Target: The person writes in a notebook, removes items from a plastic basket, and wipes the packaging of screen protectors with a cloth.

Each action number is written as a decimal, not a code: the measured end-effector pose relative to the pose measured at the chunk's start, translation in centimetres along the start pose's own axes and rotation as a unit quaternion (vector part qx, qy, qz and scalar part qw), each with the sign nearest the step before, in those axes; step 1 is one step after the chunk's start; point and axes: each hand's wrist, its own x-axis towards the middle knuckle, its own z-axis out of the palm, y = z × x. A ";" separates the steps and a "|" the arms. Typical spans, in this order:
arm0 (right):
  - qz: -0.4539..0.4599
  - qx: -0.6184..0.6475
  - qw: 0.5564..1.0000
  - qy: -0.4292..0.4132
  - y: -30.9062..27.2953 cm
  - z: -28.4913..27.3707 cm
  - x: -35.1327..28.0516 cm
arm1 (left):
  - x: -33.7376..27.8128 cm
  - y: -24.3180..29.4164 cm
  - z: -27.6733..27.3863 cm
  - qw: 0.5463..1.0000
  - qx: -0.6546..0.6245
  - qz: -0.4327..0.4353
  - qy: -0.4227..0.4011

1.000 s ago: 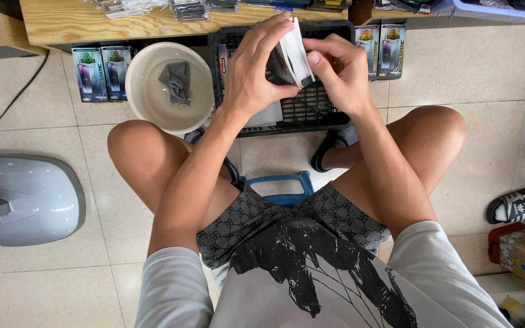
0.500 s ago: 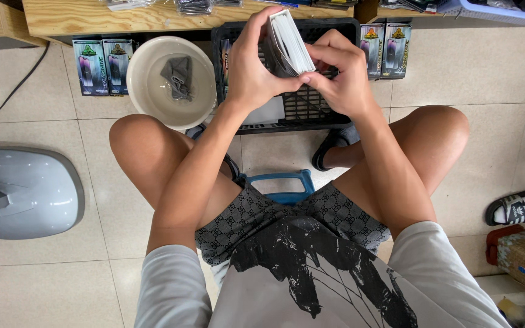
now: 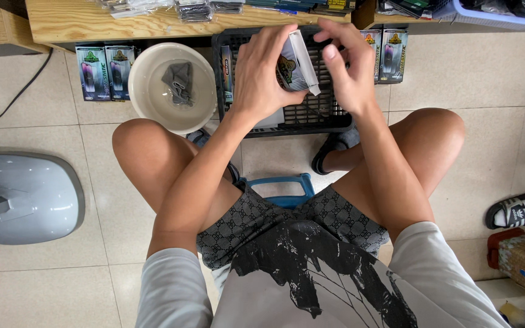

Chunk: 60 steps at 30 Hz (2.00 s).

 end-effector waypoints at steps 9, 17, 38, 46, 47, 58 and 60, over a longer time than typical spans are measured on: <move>0.093 -0.134 0.987 0.007 -0.7 3.4 -0.4 | -0.5 -1.7 2.9 0.992 0.105 0.063 -0.006; 0.240 0.385 0.841 0.295 5.3 2.4 -0.1 | -0.1 -0.8 1.3 0.962 0.025 0.018 0.272; 0.329 0.564 0.739 0.163 3.8 5.3 -0.2 | 1.7 -4.0 -1.0 0.818 -0.553 0.054 0.147; 0.329 0.483 0.780 0.225 4.9 2.8 -0.2 | 2.5 -6.5 -4.4 0.634 -0.702 -0.096 0.311; 0.320 0.473 0.785 0.241 4.9 2.4 -0.1 | 3.3 -4.3 -6.0 0.525 -0.748 -0.204 0.352; 0.245 0.495 0.770 0.319 4.0 -2.6 0.2 | 2.1 -4.9 -2.5 0.480 -0.801 -0.333 0.131; 0.250 0.491 0.765 0.332 3.5 -3.3 0.2 | 2.5 -3.3 -1.7 0.486 -0.792 -0.354 0.107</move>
